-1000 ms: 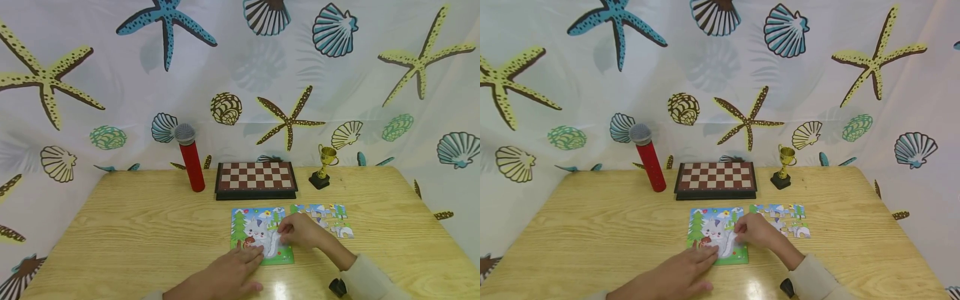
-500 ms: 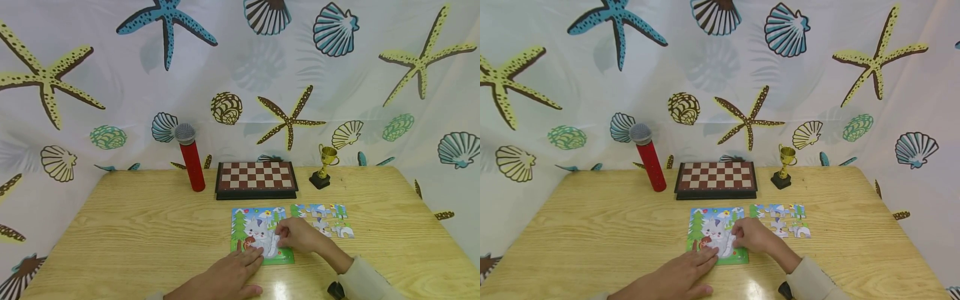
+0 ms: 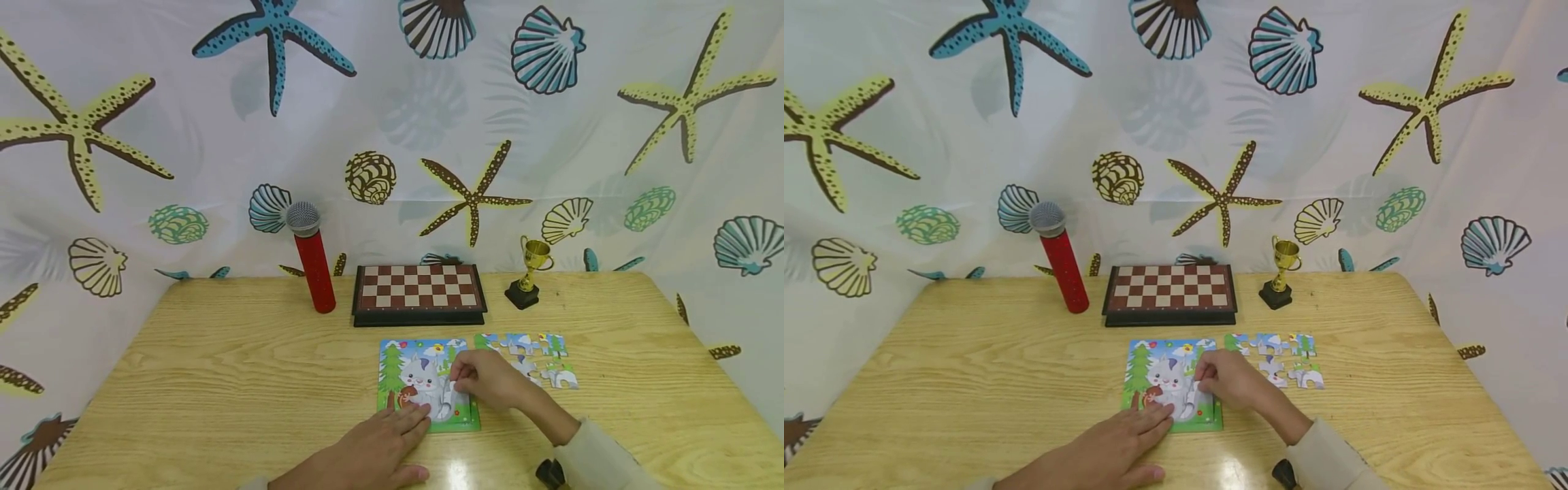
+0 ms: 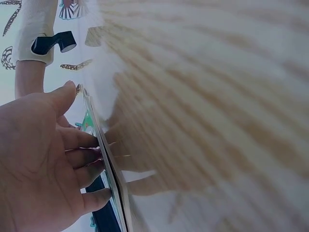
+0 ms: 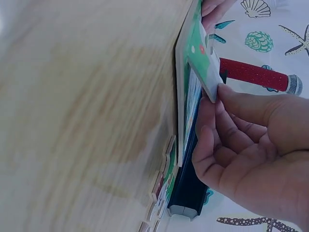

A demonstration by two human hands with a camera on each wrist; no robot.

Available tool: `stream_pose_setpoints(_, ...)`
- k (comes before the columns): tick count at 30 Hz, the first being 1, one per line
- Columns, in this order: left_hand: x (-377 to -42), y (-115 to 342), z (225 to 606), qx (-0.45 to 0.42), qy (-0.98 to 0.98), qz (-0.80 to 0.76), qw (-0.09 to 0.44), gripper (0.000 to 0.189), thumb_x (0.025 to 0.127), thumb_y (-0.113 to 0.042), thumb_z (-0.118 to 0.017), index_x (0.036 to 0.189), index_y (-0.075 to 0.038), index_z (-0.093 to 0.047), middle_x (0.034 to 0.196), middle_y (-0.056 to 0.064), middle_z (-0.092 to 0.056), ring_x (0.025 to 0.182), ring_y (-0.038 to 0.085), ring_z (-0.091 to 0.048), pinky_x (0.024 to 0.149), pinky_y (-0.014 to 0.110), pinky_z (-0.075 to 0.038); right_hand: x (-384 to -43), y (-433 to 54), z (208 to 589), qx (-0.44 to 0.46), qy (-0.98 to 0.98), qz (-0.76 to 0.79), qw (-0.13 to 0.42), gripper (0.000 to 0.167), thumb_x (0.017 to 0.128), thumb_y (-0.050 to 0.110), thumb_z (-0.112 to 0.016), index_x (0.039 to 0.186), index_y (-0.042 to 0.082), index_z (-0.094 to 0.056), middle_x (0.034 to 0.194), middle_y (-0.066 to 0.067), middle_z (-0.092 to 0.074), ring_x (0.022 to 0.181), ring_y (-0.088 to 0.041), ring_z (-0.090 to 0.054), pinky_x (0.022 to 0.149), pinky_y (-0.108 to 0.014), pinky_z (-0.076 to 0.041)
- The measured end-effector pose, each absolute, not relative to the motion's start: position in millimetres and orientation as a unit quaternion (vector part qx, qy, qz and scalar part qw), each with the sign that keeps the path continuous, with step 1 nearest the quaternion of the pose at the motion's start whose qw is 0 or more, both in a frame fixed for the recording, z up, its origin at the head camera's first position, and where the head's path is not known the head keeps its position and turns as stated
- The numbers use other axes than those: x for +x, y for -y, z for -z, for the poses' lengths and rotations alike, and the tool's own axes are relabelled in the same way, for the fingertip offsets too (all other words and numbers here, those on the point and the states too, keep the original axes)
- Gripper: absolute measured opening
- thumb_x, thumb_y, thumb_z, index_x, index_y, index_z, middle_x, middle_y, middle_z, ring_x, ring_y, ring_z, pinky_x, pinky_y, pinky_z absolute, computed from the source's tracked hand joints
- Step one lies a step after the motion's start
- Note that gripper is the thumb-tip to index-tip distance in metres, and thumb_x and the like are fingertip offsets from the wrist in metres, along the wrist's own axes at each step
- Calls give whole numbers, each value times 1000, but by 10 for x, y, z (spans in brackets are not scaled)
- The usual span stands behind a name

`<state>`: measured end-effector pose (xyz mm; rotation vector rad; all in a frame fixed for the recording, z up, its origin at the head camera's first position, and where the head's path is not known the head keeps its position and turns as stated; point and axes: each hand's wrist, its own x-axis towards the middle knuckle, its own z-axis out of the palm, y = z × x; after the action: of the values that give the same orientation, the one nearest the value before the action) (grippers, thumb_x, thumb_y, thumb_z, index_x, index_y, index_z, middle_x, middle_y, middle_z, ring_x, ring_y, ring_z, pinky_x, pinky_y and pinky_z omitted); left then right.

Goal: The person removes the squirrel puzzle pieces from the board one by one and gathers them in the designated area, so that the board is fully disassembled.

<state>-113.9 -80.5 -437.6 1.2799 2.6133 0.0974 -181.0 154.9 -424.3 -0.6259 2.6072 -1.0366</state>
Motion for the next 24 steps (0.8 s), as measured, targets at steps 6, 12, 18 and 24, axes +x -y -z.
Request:
stream_pose_setpoints(6,-1149,802,4367,429,-893,-35,128,69,97,-56,-33,145,-6,-37,155,7,-31,143,21,-31,111,44,-36,-1816,-1605,4221,-240,-886,374,136,5,88,6,-66,86,9,-62,81,0,-63,75,-7,-57,67,-21,-48)
stream_pose_setpoints(12,-1151,806,4354,427,-894,-38,130,68,97,-55,-35,145,-7,-38,154,7,-33,142,21,-32,110,44,-36,-1835,-1732,4182,-284,-874,377,115,4,88,7,-65,87,7,-61,82,1,-66,76,-4,-59,67,-22,-49)
stream_pose_setpoints(18,-1153,807,4349,425,-896,-42,127,67,97,-55,-37,144,-7,-40,154,6,-34,142,21,-34,110,44,-36,-1855,-1907,4126,-262,-878,374,144,5,90,9,-64,90,6,-61,85,-2,-66,76,-7,-59,64,-21,-47)
stream_pose_setpoints(24,-1155,806,4361,431,-893,-44,121,67,97,-55,-37,143,-6,-41,153,8,-35,141,22,-34,109,44,-37,-1855,-2183,4120,-254,-879,373,152,4,91,7,-61,91,3,-59,84,-3,-64,74,-6,-57,64,-22,-47)
